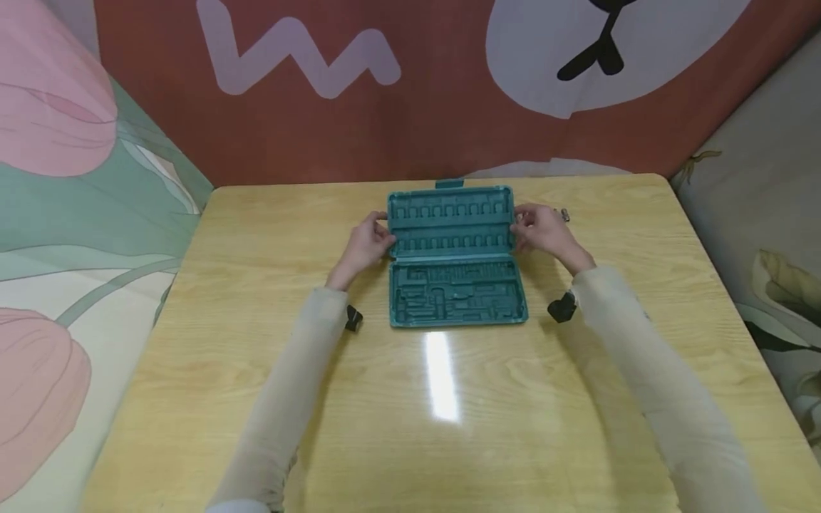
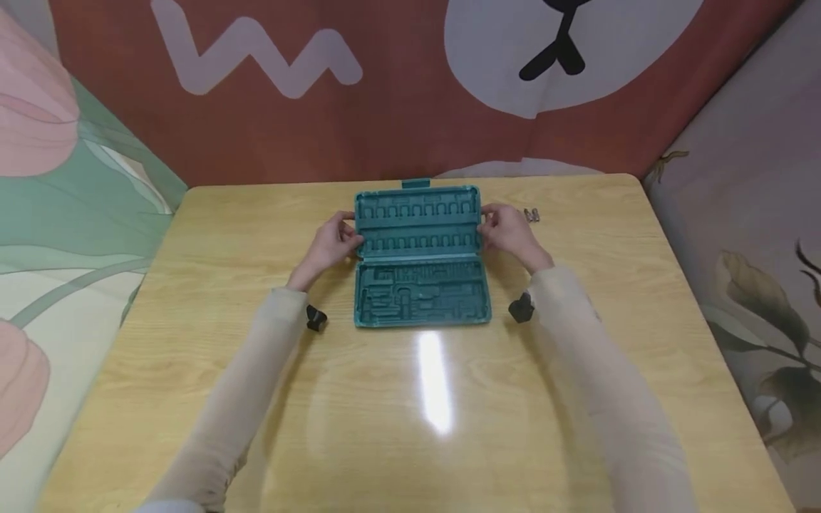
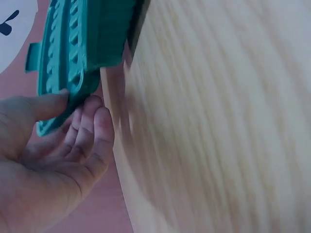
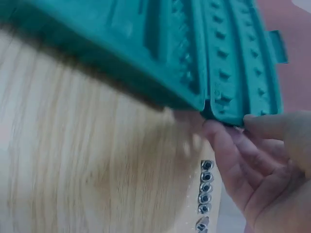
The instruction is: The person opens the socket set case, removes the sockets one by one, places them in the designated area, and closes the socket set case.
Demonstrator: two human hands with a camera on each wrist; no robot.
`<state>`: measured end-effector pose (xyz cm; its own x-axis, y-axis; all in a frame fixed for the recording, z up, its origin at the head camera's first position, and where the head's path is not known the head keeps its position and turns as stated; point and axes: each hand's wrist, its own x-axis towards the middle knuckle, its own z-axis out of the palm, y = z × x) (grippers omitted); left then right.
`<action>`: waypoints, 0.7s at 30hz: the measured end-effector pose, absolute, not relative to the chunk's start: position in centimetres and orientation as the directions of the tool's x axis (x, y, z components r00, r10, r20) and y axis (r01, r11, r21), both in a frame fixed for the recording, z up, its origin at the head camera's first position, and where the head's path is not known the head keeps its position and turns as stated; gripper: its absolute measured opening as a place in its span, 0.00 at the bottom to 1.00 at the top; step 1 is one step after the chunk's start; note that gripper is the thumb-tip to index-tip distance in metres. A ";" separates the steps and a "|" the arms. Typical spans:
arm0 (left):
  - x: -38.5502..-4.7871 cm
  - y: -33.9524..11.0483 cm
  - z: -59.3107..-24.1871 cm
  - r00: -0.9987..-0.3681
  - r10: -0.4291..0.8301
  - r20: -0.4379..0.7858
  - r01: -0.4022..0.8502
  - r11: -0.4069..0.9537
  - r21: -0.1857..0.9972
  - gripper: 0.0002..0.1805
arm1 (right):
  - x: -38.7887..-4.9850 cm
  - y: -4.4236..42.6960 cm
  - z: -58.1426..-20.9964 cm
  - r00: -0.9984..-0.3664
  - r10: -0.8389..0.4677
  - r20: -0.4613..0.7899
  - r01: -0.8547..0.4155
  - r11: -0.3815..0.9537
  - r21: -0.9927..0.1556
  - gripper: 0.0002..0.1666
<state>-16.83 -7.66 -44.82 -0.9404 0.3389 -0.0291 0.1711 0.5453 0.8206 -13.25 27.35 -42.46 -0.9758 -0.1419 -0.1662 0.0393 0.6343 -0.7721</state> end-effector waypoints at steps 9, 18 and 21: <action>-16.8 -8.4 -44.6 -0.896 0.414 0.157 0.364 0.486 0.794 0.19 | -13.1 27.5 -41.3 -0.987 -0.142 -0.073 -0.045 0.687 -0.725 0.21; -15.4 -9.1 -44.1 -0.855 0.470 0.220 0.450 0.464 0.763 0.14 | -10.8 27.9 -41.9 -0.979 -0.186 0.082 -0.186 0.656 -0.732 0.11; -14.8 -9.2 -43.8 -0.834 0.496 0.241 0.480 0.438 0.760 0.13 | -10.0 28.0 -42.0 -0.969 -0.207 0.136 -0.240 0.657 -0.715 0.11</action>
